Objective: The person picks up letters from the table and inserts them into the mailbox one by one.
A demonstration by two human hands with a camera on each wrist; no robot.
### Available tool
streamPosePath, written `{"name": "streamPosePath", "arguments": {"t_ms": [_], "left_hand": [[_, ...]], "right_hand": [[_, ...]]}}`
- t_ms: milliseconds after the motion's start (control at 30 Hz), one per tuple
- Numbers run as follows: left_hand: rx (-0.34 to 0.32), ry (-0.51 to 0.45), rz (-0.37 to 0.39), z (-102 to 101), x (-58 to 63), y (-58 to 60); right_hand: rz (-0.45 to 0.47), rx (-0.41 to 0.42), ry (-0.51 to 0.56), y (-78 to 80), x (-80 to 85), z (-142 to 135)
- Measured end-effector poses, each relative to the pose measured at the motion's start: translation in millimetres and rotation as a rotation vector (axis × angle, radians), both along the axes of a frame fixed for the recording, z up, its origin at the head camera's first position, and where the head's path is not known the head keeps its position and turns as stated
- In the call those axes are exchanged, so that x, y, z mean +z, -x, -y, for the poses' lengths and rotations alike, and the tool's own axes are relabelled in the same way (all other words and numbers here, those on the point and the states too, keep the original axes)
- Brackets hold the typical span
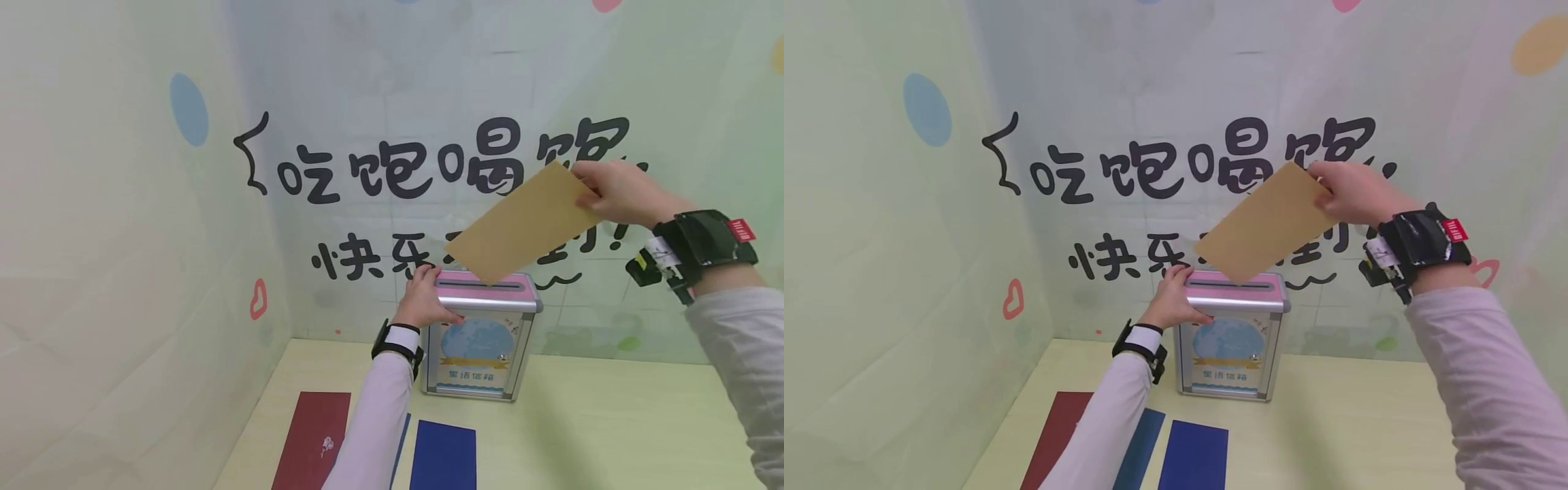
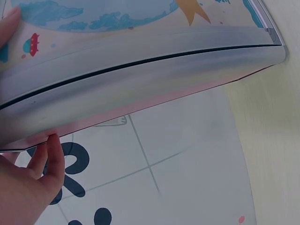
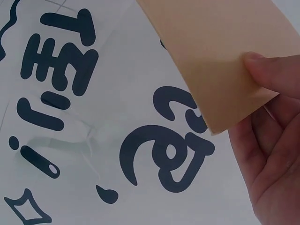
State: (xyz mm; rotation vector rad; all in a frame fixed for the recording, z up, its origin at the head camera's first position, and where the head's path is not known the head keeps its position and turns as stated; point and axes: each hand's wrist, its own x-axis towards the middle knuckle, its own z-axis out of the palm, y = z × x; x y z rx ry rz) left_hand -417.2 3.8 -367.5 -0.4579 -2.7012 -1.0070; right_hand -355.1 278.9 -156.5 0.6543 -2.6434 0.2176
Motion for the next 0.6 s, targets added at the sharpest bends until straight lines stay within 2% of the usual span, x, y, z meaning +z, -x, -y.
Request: {"name": "streamPosePath", "arguments": {"t_ms": [367, 600], "left_hand": [[-0.016, 0.006, -0.032, 2, 3.2, -6.8], [-0.007, 0.014, -0.017, 0, 1.5, -3.8]], "right_hand": [[0.026, 0.014, -0.147, 0.2, 14.1, 24], [0.033, 0.049, -0.197, -1.6, 18.2, 35]]}}
